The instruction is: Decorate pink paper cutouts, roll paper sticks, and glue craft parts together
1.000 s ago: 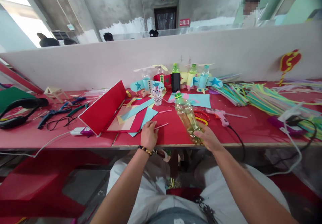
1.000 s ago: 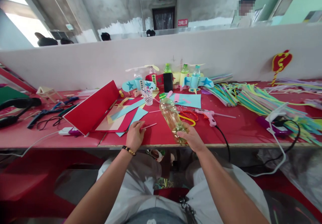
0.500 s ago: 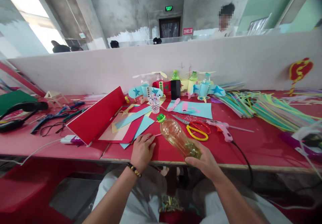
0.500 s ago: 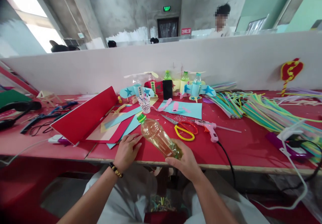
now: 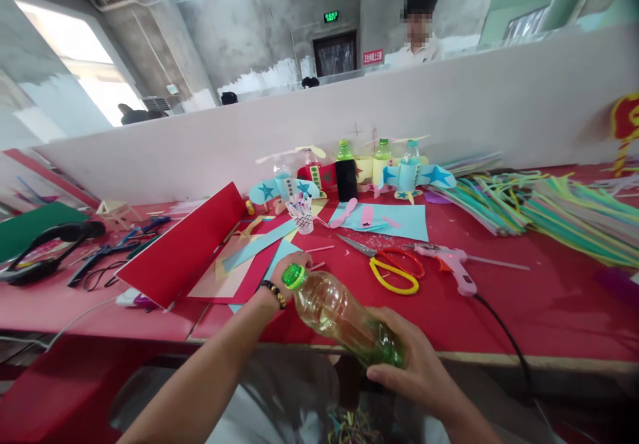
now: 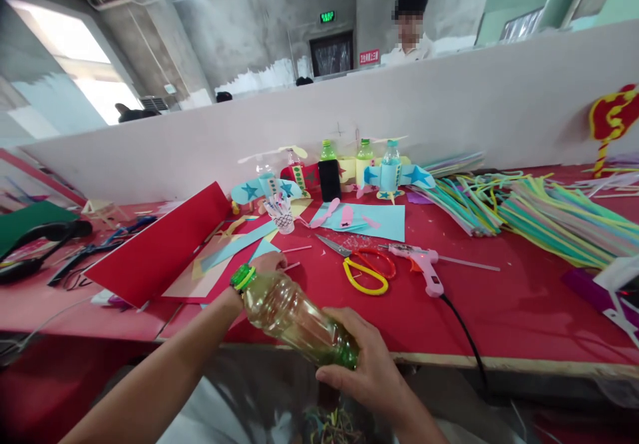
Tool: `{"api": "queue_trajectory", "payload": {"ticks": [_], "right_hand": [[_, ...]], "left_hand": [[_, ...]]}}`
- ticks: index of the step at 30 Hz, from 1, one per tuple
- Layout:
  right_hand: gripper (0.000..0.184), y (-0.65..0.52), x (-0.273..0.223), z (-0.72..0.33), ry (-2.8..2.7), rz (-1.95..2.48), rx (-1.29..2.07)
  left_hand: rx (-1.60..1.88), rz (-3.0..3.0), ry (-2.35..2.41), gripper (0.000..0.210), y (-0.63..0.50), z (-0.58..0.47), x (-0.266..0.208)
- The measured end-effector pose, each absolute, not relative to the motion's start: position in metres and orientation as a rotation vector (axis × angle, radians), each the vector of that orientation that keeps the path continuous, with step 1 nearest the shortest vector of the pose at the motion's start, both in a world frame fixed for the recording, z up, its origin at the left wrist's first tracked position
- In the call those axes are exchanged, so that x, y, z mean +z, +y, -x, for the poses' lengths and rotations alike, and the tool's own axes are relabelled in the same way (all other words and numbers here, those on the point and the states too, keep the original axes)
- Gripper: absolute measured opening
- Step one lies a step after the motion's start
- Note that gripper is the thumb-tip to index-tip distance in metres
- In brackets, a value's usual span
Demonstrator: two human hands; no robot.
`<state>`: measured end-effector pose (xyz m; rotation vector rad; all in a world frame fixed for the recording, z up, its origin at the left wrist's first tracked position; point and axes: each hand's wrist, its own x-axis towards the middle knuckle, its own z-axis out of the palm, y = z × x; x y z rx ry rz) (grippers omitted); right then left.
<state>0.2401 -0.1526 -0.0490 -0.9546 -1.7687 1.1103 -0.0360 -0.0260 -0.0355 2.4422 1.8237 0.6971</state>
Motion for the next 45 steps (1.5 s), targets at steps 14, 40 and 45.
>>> {"api": "queue_trajectory", "payload": {"ticks": [14,40,45], "right_hand": [[0.075,-0.149,-0.058,-0.245,-1.759,0.98,1.17],[0.072,-0.15,-0.054,-0.245,-1.769,0.956,1.109],[0.07,-0.15,-0.06,-0.245,-1.782,0.995,1.081]], "left_hand": [[0.61,-2.616,1.578,0.023,0.079,-0.056,-0.002],[0.429,-2.882,1.497,0.025,0.031,0.025,-0.019],[0.368,-2.784,1.585,0.03,0.018,0.058,-0.032]]}}
